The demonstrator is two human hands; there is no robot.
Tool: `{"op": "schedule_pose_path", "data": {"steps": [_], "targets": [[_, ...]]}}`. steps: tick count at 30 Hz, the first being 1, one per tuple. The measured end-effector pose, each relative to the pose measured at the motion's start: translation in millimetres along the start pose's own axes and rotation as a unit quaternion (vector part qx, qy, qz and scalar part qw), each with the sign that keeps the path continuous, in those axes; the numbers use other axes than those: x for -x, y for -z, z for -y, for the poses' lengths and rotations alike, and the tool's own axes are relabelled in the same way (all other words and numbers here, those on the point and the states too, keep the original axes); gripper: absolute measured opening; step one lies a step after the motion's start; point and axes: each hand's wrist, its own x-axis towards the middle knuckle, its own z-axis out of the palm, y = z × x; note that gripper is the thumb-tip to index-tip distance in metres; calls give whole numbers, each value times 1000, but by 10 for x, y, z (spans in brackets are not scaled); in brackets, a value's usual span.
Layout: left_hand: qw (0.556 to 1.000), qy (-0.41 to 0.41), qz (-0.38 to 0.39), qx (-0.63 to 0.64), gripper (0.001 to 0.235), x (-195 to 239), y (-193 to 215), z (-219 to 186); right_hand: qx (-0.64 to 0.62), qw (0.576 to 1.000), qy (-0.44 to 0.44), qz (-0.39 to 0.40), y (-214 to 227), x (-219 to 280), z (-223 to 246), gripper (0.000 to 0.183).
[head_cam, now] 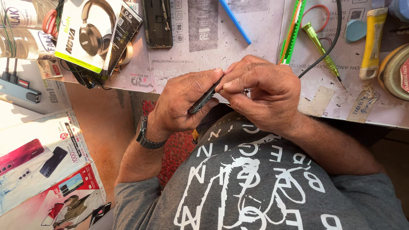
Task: The person cleans the charging port of a disassembled smartphone using a toothbrush and a green pen-like tool, then repeatedly inserts and removes a USB-C cable to test the connection. The phone remains open with the battery exposed throughout.
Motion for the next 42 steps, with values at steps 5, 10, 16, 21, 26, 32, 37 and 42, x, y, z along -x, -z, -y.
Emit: {"op": "schedule_pose_path", "data": {"steps": [5, 10, 16, 21, 26, 32, 37, 42], "targets": [[1000, 4, 4, 2, 53, -13, 8, 4, 3, 1000, -5, -1, -11, -11, 3, 19], [1000, 8, 7, 4, 52, -22, 18, 6, 15, 1000, 1, -4, -8, -12, 9, 19], [1000, 8, 10, 4, 53, -31, 20, 8, 16, 1000, 14, -4, 2, -24, -15, 20], [1000, 6, 10, 10, 53, -28, 19, 12, 7, 1000, 21, -7, -8, -28, -32, 20], [1000, 3, 6, 3, 53, -30, 11, 10, 37, 999, 28, -6, -8, -39, -20, 19], [1000, 5, 2, 1, 51, -39, 15, -15, 68, 996, 59, -18, -50, -29, -5, 18], [1000, 10, -1, 14, 51, -50, 19, -29, 73, 994, 78, -29, -97, -1, -11, 20], [1000, -1, 0, 9, 51, -46, 24, -28, 50, 996, 62, -34, -112, 20, -25, 22]]}}
